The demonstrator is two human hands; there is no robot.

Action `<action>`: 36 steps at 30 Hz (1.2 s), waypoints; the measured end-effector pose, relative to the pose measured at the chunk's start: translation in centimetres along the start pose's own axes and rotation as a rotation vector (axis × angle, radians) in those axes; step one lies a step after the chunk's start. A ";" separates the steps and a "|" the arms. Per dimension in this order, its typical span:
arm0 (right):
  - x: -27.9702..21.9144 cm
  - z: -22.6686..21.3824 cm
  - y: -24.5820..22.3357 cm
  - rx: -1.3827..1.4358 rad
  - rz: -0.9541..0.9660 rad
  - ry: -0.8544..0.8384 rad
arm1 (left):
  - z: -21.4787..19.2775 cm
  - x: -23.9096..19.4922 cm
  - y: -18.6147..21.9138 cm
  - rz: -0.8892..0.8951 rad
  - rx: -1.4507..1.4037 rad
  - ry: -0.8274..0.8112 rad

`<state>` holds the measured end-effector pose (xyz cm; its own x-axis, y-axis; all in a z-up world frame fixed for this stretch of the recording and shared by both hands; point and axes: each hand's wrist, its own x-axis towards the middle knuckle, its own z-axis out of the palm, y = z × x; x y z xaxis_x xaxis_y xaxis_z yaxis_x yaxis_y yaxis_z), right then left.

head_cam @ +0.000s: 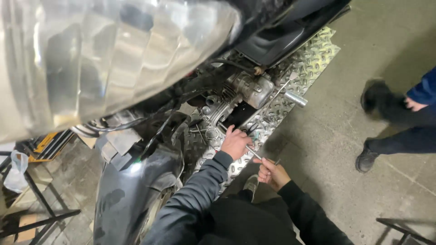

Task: The person uses a T-handle wrench to loosen and remove bolts from the engine casing of a motorcycle. After removing the bolts, the person detaches the engine cover and places it on the floor.

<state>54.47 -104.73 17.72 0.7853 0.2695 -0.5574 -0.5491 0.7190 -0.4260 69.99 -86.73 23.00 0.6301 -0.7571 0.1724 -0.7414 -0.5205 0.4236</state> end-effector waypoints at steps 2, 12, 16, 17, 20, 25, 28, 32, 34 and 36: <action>0.3 -0.6 0.3 0.030 0.009 -0.018 | 0.1 0.3 -0.2 0.013 0.006 -0.008; 3.2 -3.7 -1.5 0.226 0.139 -0.077 | 1.0 0.8 -1.4 0.033 0.070 -0.042; 3.1 -4.4 -0.7 -0.031 0.024 -0.106 | -0.8 1.5 -0.9 0.002 -0.001 -0.184; 3.6 -5.4 -0.3 -0.033 0.026 -0.105 | -0.8 1.6 -1.0 -0.001 -0.002 -0.182; 4.8 -8.3 0.4 -1.080 -0.788 -0.219 | -1.0 2.0 -1.4 0.001 0.000 -0.180; 3.5 -12.4 1.8 -1.372 -0.716 0.350 | 0.3 1.9 -2.3 0.032 -0.074 -0.082; 4.7 -13.0 -2.4 -1.562 -0.692 0.691 | 0.9 1.5 -2.8 0.068 -0.088 -0.075; 2.7 -11.8 -0.8 -1.137 -0.484 0.581 | -0.1 0.8 -2.0 0.054 -0.076 -0.129; 2.2 -10.9 -0.7 -0.475 -0.230 0.414 | 0.0 1.1 -2.1 0.035 -0.031 -0.112; 0.9 -8.6 -1.2 -0.555 -0.286 0.405 | 0.8 1.5 -1.1 0.094 0.054 -0.052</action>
<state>53.39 -110.80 11.57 0.8112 -0.2146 -0.5440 -0.4870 0.2673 -0.8315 71.55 -87.57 22.06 0.5455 -0.8223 0.1618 -0.8088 -0.4658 0.3590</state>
